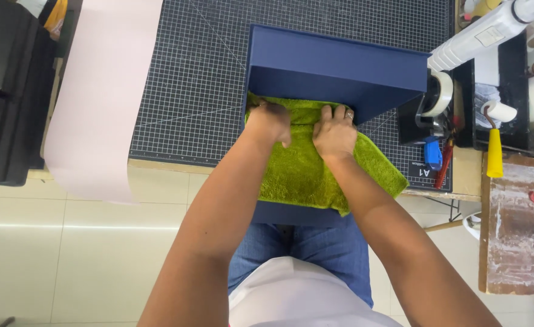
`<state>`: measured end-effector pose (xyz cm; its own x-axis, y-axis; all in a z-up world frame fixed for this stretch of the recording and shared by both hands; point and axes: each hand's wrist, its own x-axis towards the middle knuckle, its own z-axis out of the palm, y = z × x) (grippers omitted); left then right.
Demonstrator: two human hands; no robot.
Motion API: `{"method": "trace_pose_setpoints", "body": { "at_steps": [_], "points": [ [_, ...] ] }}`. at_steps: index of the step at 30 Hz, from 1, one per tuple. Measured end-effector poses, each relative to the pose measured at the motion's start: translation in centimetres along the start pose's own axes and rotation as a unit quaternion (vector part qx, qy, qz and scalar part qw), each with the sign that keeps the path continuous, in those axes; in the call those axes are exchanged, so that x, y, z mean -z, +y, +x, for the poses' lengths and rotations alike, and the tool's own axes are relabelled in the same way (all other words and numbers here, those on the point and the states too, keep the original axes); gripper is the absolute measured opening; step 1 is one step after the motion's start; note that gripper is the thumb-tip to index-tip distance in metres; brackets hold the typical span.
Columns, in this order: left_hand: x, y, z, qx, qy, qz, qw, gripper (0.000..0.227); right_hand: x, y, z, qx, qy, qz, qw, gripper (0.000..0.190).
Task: Wiping the interior of a blue box with a green cloth
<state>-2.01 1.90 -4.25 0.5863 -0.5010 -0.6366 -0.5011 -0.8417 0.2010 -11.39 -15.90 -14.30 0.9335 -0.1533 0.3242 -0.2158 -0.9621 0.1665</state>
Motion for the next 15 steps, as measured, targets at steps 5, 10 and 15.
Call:
{"method": "trace_pose_setpoints", "body": {
  "at_steps": [5,10,15],
  "points": [
    [0.3,0.4,-3.4,0.063,-0.003,-0.026,0.998,0.064,0.6,0.0,0.0,0.024,0.052,-0.005,0.998,0.039],
    [-1.2,0.2,-7.0,0.044,0.043,-0.031,0.998,0.067,1.0,0.0,0.0,0.024,0.070,-0.004,0.997,0.038],
    [-1.3,0.7,-7.3,0.048,0.065,0.053,0.995,0.087,0.7,0.1,-0.1,0.028,0.068,0.006,0.997,0.038]
  ]
}}
